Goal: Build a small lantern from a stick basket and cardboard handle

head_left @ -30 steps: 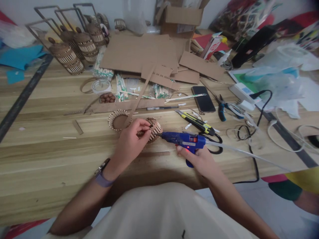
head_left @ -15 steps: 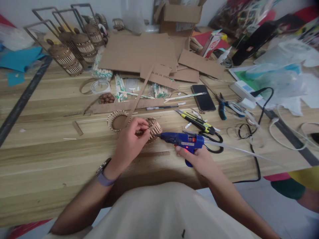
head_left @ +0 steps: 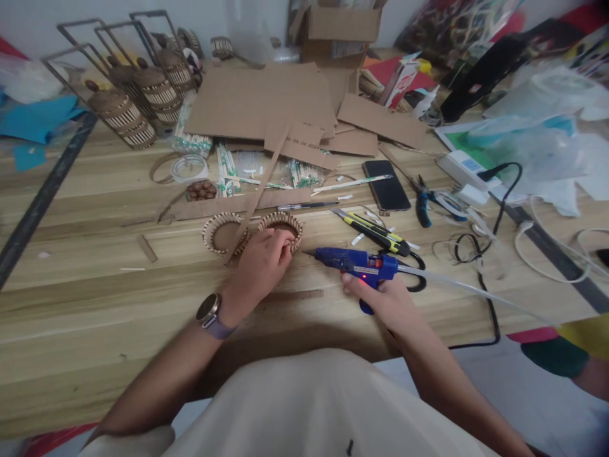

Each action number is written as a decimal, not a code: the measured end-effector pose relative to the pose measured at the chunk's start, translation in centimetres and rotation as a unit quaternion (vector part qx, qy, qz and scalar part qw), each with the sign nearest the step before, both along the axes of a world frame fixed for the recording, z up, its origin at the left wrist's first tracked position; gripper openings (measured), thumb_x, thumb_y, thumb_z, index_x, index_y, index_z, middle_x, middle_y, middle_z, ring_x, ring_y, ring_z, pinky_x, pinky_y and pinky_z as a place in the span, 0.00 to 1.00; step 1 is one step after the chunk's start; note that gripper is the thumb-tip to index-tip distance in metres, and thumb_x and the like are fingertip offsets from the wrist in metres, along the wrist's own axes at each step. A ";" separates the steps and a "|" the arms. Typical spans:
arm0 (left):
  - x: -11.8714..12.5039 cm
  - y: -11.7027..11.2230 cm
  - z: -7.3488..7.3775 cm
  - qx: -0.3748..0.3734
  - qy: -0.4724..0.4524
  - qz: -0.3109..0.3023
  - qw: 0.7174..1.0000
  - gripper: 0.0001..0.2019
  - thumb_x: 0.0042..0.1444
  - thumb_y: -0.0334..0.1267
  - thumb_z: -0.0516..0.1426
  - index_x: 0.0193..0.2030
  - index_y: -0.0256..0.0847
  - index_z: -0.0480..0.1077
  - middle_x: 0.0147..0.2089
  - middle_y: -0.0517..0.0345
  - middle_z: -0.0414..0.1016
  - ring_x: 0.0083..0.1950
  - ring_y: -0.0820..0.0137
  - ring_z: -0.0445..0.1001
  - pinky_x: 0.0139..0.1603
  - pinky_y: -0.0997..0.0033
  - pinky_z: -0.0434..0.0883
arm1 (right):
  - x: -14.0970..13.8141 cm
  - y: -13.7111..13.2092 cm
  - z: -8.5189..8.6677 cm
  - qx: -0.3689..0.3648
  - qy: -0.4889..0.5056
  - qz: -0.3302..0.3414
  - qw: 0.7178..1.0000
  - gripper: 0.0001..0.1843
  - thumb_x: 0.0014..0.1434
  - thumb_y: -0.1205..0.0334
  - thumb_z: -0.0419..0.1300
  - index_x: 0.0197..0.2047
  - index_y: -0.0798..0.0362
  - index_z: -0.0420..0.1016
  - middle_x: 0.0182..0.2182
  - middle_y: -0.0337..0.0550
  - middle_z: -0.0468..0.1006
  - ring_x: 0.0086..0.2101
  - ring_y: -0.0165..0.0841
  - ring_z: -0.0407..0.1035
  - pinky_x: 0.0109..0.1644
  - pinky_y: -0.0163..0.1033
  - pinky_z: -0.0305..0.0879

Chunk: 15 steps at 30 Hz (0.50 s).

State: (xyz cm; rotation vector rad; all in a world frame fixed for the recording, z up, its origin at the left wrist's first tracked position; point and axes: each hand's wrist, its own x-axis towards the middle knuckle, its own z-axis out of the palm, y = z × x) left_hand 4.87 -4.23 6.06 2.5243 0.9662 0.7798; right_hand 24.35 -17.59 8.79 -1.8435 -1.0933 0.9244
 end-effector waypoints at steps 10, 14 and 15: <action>-0.3 0.0 -1.6 0.097 0.002 -0.022 0.995 0.09 0.63 0.25 0.53 0.47 0.40 0.68 0.40 0.52 0.79 0.43 0.61 0.76 0.48 0.59 0.74 | 0.4 -0.2 -0.8 0.004 0.003 -0.003 1.000 0.17 0.52 0.44 0.64 0.26 0.50 0.73 0.22 0.40 0.74 0.24 0.34 0.66 0.27 0.38 0.64; -0.2 0.0 -1.8 0.098 -0.011 -0.020 0.995 0.10 0.61 0.27 0.56 0.48 0.40 0.67 0.39 0.53 0.79 0.43 0.61 0.77 0.48 0.60 0.75 | 0.4 -0.3 -0.9 0.020 0.005 -0.005 1.000 0.16 0.53 0.45 0.64 0.28 0.50 0.75 0.22 0.39 0.74 0.24 0.33 0.66 0.28 0.38 0.64; -0.1 0.0 -1.8 0.096 -0.013 -0.018 0.995 0.09 0.61 0.28 0.57 0.48 0.40 0.67 0.39 0.54 0.79 0.43 0.61 0.77 0.48 0.60 0.75 | 0.4 -0.3 -0.8 0.023 0.005 -0.005 1.000 0.16 0.53 0.45 0.64 0.28 0.50 0.75 0.22 0.39 0.75 0.24 0.33 0.66 0.29 0.38 0.65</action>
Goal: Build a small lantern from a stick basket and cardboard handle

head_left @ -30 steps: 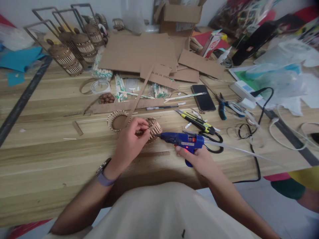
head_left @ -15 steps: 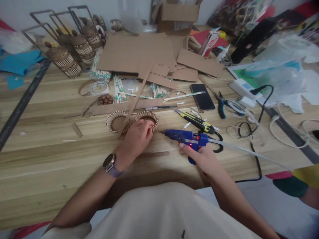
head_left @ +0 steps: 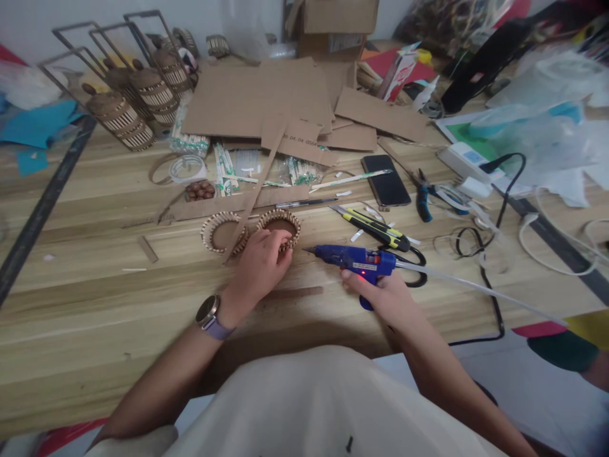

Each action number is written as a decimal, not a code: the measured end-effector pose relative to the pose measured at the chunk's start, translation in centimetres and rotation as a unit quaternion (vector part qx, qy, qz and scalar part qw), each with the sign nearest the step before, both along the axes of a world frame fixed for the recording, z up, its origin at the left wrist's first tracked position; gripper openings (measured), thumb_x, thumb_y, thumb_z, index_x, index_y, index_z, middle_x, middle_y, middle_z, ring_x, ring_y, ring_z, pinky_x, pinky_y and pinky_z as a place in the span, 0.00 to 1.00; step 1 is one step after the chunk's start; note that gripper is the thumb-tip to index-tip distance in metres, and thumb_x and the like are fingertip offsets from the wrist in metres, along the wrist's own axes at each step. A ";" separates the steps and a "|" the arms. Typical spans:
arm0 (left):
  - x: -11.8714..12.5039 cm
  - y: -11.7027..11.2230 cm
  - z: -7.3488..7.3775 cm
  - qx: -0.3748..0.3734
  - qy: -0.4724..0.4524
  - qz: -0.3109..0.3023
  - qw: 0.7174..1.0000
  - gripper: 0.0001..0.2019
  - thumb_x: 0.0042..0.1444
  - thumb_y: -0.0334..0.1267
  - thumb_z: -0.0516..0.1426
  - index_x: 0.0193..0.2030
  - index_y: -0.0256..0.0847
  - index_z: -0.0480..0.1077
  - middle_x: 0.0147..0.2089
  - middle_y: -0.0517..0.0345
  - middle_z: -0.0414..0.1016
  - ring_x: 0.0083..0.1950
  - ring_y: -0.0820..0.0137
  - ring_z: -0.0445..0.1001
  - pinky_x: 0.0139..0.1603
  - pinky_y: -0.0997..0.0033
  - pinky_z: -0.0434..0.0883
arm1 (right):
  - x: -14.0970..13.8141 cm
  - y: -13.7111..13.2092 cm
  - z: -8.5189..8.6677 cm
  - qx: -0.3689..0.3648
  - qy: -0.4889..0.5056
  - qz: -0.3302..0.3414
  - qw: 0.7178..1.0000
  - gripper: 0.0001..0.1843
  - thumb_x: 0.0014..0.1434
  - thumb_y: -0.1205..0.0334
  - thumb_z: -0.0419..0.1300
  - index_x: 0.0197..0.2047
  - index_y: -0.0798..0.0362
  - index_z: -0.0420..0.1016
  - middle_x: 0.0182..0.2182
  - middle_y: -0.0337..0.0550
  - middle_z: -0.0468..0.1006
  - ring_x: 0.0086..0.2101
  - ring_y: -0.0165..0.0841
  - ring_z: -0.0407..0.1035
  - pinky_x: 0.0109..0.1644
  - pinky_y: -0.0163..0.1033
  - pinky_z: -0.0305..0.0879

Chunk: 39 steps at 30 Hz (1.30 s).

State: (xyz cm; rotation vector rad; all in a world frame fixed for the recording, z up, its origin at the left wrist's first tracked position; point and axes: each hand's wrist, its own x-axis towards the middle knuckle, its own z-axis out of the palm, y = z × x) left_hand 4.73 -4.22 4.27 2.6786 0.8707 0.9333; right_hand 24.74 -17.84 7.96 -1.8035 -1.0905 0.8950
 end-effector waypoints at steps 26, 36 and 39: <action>0.1 0.4 0.3 0.023 0.017 -0.023 0.999 0.05 0.66 0.29 0.54 0.44 0.39 0.71 0.37 0.54 0.80 0.42 0.63 0.78 0.58 0.56 0.75 | -0.3 0.1 0.0 -0.014 0.012 0.020 1.000 0.16 0.53 0.46 0.63 0.28 0.50 0.73 0.22 0.39 0.74 0.24 0.32 0.65 0.27 0.37 0.62; -0.1 0.5 0.7 0.011 0.030 -0.004 0.999 0.06 0.67 0.31 0.54 0.41 0.38 0.72 0.49 0.46 0.76 0.52 0.59 0.74 0.56 0.54 0.74 | -0.4 0.2 0.1 -0.013 -0.001 0.032 0.999 0.16 0.54 0.46 0.63 0.27 0.50 0.73 0.24 0.40 0.76 0.26 0.34 0.68 0.30 0.38 0.66; -0.1 0.5 1.0 0.014 0.041 0.002 0.999 0.07 0.67 0.32 0.55 0.39 0.40 0.73 0.45 0.50 0.78 0.50 0.59 0.73 0.56 0.52 0.73 | -0.5 0.2 0.2 -0.009 -0.002 0.039 0.999 0.16 0.54 0.46 0.62 0.27 0.50 0.74 0.24 0.40 0.76 0.26 0.34 0.68 0.30 0.39 0.67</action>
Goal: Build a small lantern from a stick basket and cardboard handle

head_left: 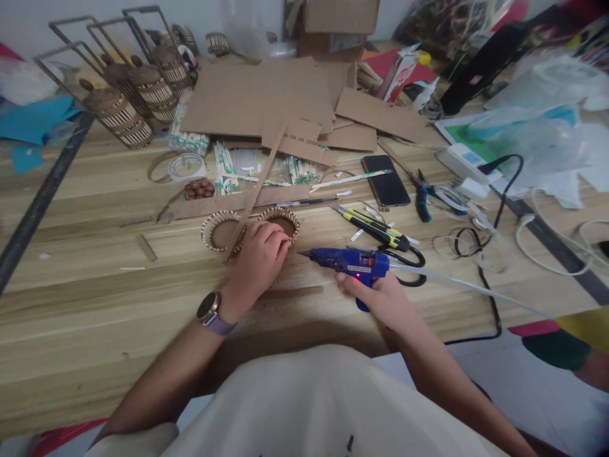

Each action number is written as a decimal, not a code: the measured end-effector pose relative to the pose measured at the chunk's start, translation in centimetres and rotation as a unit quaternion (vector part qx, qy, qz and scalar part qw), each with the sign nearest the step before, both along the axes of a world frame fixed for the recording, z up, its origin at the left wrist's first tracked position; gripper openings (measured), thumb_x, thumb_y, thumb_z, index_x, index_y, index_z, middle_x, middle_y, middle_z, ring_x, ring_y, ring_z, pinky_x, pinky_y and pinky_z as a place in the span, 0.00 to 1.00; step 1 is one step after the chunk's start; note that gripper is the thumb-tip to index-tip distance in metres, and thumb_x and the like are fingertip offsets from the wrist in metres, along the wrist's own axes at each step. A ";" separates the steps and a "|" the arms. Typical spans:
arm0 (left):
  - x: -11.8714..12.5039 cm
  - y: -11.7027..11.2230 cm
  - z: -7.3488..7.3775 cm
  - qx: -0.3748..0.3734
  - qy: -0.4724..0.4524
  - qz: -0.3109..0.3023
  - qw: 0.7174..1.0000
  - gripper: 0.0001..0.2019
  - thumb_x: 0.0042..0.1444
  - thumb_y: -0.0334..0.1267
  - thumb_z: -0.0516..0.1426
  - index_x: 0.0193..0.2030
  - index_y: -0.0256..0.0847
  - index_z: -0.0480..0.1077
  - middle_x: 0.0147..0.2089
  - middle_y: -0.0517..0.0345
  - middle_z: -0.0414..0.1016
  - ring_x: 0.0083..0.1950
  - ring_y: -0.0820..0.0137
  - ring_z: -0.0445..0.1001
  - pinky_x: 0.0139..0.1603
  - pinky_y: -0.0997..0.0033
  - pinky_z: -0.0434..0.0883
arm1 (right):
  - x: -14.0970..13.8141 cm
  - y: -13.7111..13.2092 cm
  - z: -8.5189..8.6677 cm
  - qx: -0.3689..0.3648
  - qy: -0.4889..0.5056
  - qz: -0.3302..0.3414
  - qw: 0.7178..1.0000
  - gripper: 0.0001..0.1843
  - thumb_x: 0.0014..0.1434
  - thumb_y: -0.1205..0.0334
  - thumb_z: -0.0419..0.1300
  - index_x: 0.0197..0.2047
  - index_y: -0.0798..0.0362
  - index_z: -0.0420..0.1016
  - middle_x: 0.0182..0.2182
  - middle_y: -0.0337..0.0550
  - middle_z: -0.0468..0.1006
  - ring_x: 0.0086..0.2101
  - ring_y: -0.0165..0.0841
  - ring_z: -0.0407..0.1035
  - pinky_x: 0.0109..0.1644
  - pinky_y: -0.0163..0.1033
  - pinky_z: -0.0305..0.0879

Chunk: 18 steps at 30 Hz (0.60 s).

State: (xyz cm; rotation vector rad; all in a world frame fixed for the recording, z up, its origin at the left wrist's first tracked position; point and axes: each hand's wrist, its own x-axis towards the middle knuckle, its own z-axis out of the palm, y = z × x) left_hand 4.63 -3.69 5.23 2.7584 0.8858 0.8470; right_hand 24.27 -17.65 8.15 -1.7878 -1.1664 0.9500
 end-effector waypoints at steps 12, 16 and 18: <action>0.3 0.0 0.2 -0.035 -0.026 0.019 0.999 0.08 0.64 0.31 0.57 0.34 0.41 0.75 0.39 0.53 0.80 0.53 0.56 0.71 0.58 0.51 0.70 | -0.2 -0.1 0.0 -0.006 0.014 0.001 1.000 0.15 0.54 0.45 0.63 0.28 0.49 0.75 0.23 0.39 0.76 0.25 0.34 0.68 0.30 0.39 0.67; 0.2 0.0 0.4 -0.025 -0.031 0.014 0.999 0.08 0.64 0.31 0.57 0.34 0.42 0.76 0.38 0.54 0.81 0.52 0.56 0.71 0.57 0.51 0.71 | -0.2 -0.2 -0.1 -0.003 0.016 0.000 1.000 0.15 0.54 0.45 0.63 0.29 0.49 0.76 0.24 0.40 0.76 0.26 0.35 0.69 0.30 0.39 0.67; 0.2 0.1 0.4 -0.024 -0.031 0.015 0.999 0.08 0.64 0.31 0.57 0.34 0.42 0.76 0.38 0.55 0.81 0.52 0.56 0.71 0.58 0.50 0.71 | -0.2 -0.2 -0.1 -0.001 0.009 -0.004 1.000 0.15 0.54 0.46 0.63 0.29 0.49 0.76 0.24 0.40 0.77 0.26 0.35 0.68 0.30 0.39 0.67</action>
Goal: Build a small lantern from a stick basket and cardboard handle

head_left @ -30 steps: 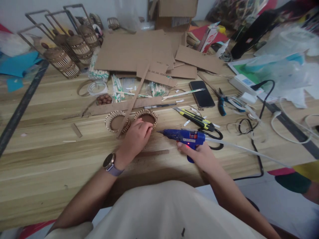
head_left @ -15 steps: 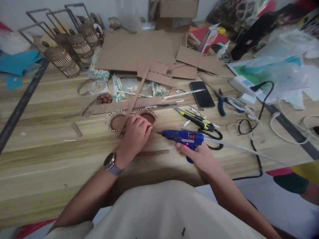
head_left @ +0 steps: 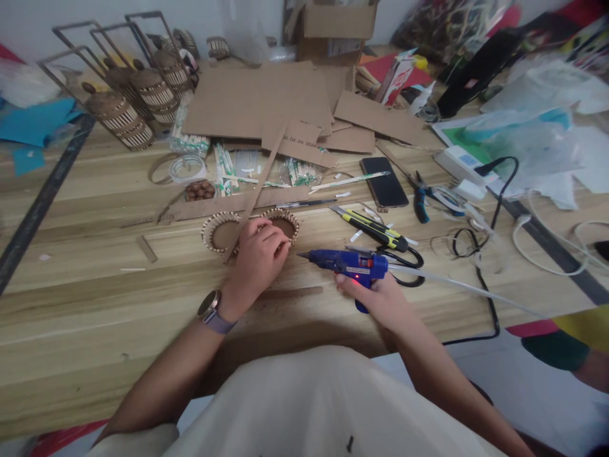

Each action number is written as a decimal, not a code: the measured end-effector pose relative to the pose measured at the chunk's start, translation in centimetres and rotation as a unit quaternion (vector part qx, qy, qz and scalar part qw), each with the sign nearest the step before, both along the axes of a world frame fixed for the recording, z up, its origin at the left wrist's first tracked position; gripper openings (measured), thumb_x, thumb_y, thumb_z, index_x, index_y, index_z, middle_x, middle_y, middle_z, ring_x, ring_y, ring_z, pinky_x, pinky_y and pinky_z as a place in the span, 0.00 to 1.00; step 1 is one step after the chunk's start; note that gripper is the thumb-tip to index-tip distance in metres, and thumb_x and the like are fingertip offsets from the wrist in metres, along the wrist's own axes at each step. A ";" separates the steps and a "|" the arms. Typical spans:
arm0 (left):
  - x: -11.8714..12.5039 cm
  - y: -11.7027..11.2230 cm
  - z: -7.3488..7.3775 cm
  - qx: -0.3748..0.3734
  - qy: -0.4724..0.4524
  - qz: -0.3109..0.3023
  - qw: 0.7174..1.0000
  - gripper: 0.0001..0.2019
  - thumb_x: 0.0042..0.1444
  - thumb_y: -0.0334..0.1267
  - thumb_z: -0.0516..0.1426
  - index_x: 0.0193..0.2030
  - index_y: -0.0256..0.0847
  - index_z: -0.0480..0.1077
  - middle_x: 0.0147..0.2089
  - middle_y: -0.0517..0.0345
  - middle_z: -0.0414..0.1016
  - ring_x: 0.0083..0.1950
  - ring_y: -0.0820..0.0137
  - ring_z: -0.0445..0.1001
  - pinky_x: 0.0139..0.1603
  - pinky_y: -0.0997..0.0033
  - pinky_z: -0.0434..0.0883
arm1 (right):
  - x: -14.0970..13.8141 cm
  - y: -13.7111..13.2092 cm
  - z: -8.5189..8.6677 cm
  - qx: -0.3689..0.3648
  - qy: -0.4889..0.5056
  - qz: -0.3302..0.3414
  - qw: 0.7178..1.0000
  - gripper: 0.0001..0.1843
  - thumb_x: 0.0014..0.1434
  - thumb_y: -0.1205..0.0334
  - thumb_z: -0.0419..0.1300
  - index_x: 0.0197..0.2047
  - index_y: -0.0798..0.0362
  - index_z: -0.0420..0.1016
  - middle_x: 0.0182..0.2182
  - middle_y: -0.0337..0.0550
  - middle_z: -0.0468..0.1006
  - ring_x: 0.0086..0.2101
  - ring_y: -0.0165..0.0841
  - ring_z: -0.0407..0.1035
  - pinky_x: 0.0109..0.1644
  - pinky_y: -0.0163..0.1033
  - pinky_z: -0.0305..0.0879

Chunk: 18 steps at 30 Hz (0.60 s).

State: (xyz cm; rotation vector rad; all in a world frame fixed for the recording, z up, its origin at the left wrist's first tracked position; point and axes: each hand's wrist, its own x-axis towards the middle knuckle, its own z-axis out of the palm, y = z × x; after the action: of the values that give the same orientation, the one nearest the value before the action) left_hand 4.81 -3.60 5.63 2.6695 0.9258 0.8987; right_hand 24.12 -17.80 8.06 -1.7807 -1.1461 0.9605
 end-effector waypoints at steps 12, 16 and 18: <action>-0.6 -0.5 -0.5 0.033 0.006 0.020 0.999 0.07 0.66 0.32 0.57 0.37 0.42 0.75 0.43 0.53 0.80 0.49 0.59 0.73 0.55 0.53 0.73 | -0.1 0.1 0.4 0.000 0.005 0.005 1.000 0.16 0.52 0.45 0.64 0.26 0.49 0.74 0.23 0.40 0.77 0.26 0.35 0.69 0.31 0.40 0.68; -0.6 -0.5 -0.4 0.038 -0.017 0.017 0.999 0.07 0.65 0.31 0.57 0.37 0.42 0.76 0.45 0.52 0.80 0.49 0.60 0.73 0.56 0.52 0.73 | -0.1 0.0 0.3 -0.002 0.001 0.006 1.000 0.17 0.53 0.44 0.63 0.26 0.49 0.73 0.22 0.40 0.76 0.25 0.34 0.67 0.30 0.39 0.66; -0.6 -0.6 -0.4 0.046 -0.021 0.021 0.998 0.07 0.64 0.30 0.58 0.36 0.42 0.76 0.44 0.53 0.81 0.49 0.60 0.74 0.56 0.53 0.74 | -0.1 0.0 0.2 -0.005 0.000 0.006 1.000 0.17 0.52 0.44 0.63 0.26 0.49 0.74 0.22 0.40 0.76 0.25 0.34 0.67 0.30 0.39 0.66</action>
State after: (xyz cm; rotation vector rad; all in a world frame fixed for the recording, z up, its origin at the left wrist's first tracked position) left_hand 4.23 -4.20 5.26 2.7043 0.9577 1.0279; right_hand 23.99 -17.83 8.26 -1.7836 -1.1544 0.9745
